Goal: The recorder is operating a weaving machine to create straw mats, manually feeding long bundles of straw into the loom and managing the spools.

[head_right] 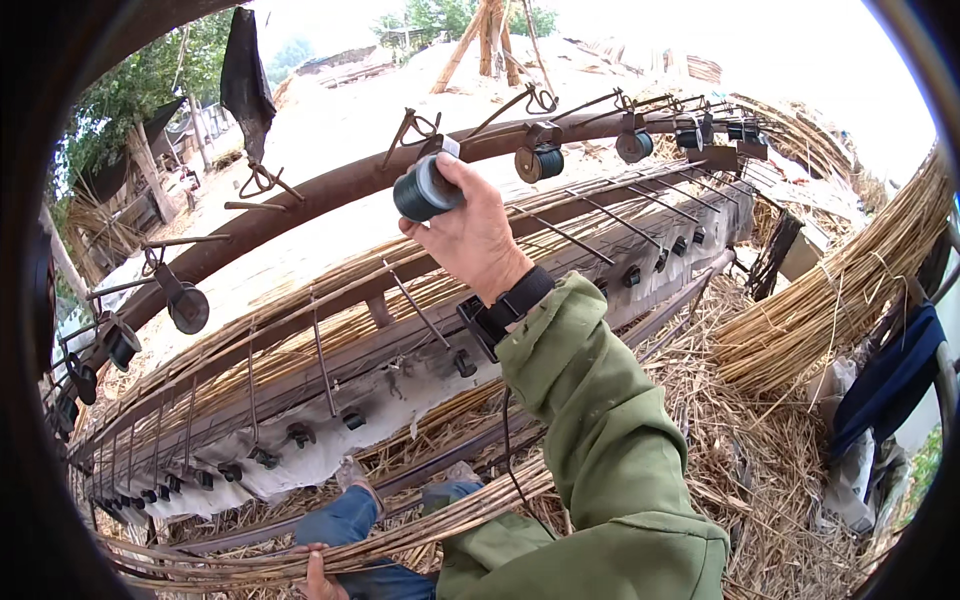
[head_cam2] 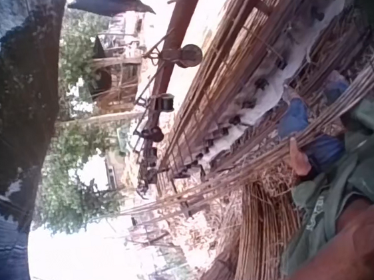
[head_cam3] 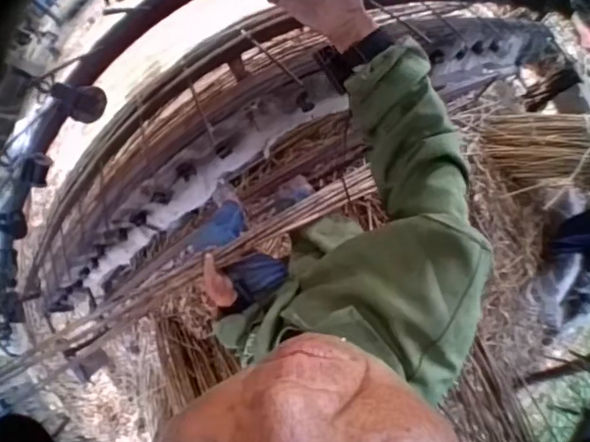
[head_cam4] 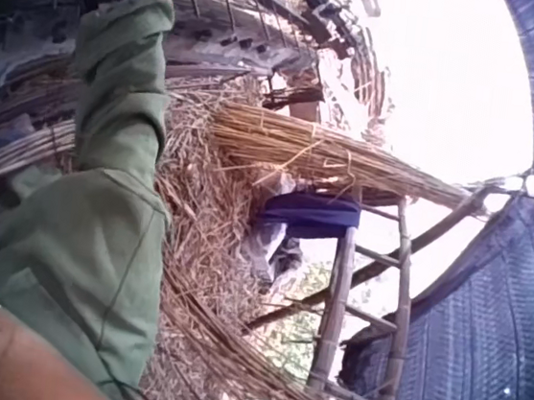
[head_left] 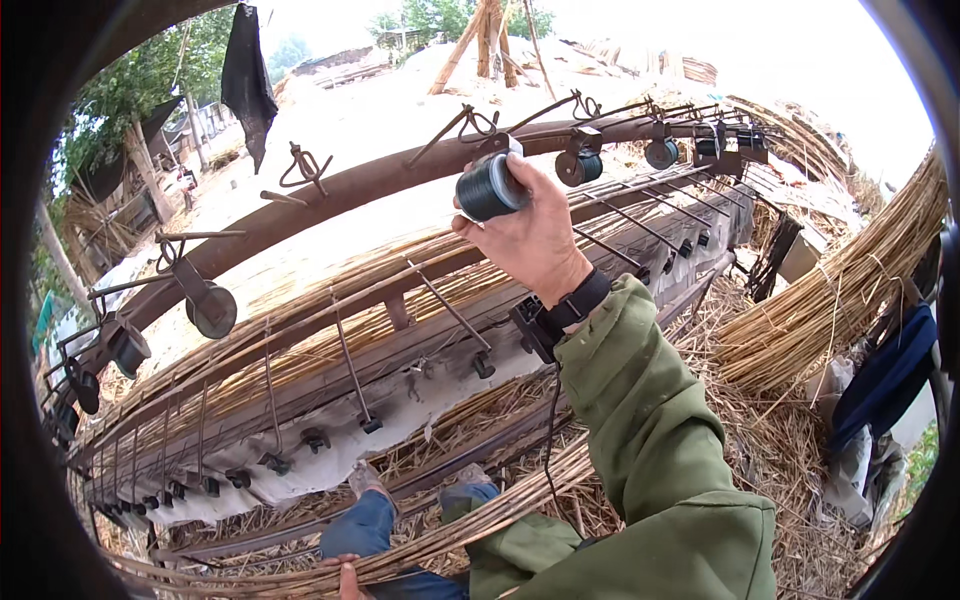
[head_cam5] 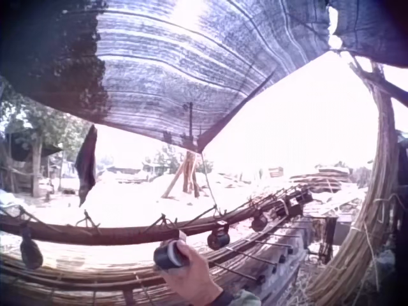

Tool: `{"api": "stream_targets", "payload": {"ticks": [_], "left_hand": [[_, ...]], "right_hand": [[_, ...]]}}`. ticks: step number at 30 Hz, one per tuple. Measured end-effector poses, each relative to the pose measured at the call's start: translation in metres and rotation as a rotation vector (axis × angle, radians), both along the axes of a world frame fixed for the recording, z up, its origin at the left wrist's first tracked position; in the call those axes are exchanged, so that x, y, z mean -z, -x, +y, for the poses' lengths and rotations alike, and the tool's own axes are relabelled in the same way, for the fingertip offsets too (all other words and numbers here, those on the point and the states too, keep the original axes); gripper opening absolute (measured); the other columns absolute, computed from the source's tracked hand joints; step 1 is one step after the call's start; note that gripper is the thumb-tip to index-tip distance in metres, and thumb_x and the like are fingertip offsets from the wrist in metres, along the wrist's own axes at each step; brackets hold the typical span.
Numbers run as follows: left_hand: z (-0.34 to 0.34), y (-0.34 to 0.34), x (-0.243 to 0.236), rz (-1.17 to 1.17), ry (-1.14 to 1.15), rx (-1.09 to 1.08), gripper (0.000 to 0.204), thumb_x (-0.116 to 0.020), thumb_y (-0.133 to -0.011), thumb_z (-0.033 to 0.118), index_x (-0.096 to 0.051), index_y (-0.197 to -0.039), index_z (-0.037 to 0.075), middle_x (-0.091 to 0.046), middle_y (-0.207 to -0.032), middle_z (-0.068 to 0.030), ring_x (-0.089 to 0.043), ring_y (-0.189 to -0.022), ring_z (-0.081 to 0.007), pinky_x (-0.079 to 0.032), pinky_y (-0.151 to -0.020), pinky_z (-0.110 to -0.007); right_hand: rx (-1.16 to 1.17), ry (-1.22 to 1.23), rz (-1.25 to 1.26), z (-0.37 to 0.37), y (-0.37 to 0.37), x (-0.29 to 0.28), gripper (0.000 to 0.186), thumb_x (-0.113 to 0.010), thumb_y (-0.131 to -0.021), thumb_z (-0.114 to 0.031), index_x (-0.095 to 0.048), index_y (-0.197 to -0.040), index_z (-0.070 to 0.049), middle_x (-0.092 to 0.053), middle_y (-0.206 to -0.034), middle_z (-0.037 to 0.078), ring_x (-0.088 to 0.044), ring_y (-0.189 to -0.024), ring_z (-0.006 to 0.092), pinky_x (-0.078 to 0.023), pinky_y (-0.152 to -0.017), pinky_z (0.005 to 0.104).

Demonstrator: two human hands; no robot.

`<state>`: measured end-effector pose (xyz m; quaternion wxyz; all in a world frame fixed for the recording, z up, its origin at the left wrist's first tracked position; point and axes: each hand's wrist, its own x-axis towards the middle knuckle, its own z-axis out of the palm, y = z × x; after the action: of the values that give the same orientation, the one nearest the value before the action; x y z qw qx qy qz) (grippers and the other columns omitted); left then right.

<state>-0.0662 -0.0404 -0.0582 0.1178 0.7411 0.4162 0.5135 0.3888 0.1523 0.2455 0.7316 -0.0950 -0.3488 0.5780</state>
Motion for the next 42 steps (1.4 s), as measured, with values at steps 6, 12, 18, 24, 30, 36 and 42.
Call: {"api": "stream_targets", "payload": {"ticks": [6, 12, 18, 24, 30, 36, 42], "left_hand": [[-0.008, -0.013, -0.015, -0.146, 0.629, -0.313, 0.04, -0.039, -0.088, -0.001, -0.05, -0.126, 0.002, -0.056, -0.121, -0.0136, -0.058, -0.101, -0.0277, -0.046, -0.077, -0.033], [-0.009, -0.036, -0.043, -0.23, 0.413, -0.181, 0.043, -0.04, -0.08, -0.003, -0.055, -0.12, 0.004, -0.058, -0.114, -0.0188, -0.056, -0.099, -0.0315, -0.043, -0.084, -0.037], [-0.009, -0.07, -0.079, -1.031, 0.519, -0.07, 0.024, -0.059, -0.076, 0.003, -0.047, -0.097, 0.002, -0.056, -0.088, -0.0125, -0.055, -0.086, -0.0215, -0.045, -0.081, -0.035], [-0.021, -0.048, -0.088, -0.99, 0.579, 0.023, 0.033, -0.054, -0.078, -0.009, -0.056, -0.109, 0.003, -0.059, -0.106, -0.0148, -0.057, -0.091, -0.0259, -0.046, -0.079, -0.039], [-0.02, -0.046, -0.099, -0.352, 0.31, -0.021, 0.037, -0.06, -0.079, -0.004, -0.052, -0.115, 0.001, -0.058, -0.107, -0.0121, -0.056, -0.09, -0.0232, -0.045, -0.078, -0.035], [-0.01, -0.069, -0.099, -0.936, 0.543, -0.117, 0.026, -0.064, -0.074, 0.001, -0.049, -0.095, 0.001, -0.056, -0.086, -0.0119, -0.057, -0.082, -0.0206, -0.047, -0.08, -0.034], [-0.009, -0.065, -0.097, -0.96, 0.505, -0.189, 0.024, -0.064, -0.074, 0.001, -0.05, -0.094, 0.001, -0.057, -0.088, -0.0116, -0.058, -0.083, -0.0206, -0.047, -0.081, -0.033]], "right_hand": [[0.494, 0.092, -0.632, -0.004, -0.046, 0.014, 0.051, -0.065, -0.081, -0.024, -0.046, -0.12, 0.003, -0.055, -0.092, 0.006, -0.052, -0.075, 0.0108, -0.044, -0.061, 0.0234], [0.347, 0.271, -1.23, -0.047, 0.025, 0.099, 0.039, -0.059, -0.087, -0.024, -0.05, -0.114, 0.002, -0.06, -0.09, 0.009, -0.058, -0.081, 0.0166, -0.049, -0.067, 0.0296], [-0.158, -0.405, -1.641, -0.151, 0.154, 0.221, 0.056, -0.063, -0.079, -0.035, -0.047, -0.119, 0.0, -0.054, -0.106, 0.016, -0.054, -0.098, 0.0334, -0.046, -0.082, 0.0396], [0.007, -0.47, -1.444, -0.158, 0.185, 0.249, 0.046, -0.063, -0.081, -0.03, -0.05, -0.116, -0.002, -0.058, -0.097, 0.015, -0.059, -0.083, 0.0349, -0.049, -0.068, 0.04], [0.061, -0.405, -1.315, -0.161, 0.195, 0.252, 0.031, -0.061, -0.083, -0.023, -0.056, -0.105, -0.003, -0.061, -0.094, 0.014, -0.06, -0.08, 0.0341, -0.05, -0.064, 0.0392], [0.424, -0.289, -1.18, -0.17, 0.207, 0.244, 0.027, -0.07, -0.071, -0.007, -0.062, -0.097, -0.005, -0.061, -0.089, 0.01, -0.06, -0.078, 0.0293, -0.051, -0.066, 0.0344], [0.682, -0.42, -1.197, -0.154, 0.172, 0.209, 0.036, -0.066, -0.067, 0.005, -0.061, -0.102, -0.003, -0.06, -0.083, 0.01, -0.06, -0.068, 0.0249, -0.049, -0.054, 0.0313]]}}
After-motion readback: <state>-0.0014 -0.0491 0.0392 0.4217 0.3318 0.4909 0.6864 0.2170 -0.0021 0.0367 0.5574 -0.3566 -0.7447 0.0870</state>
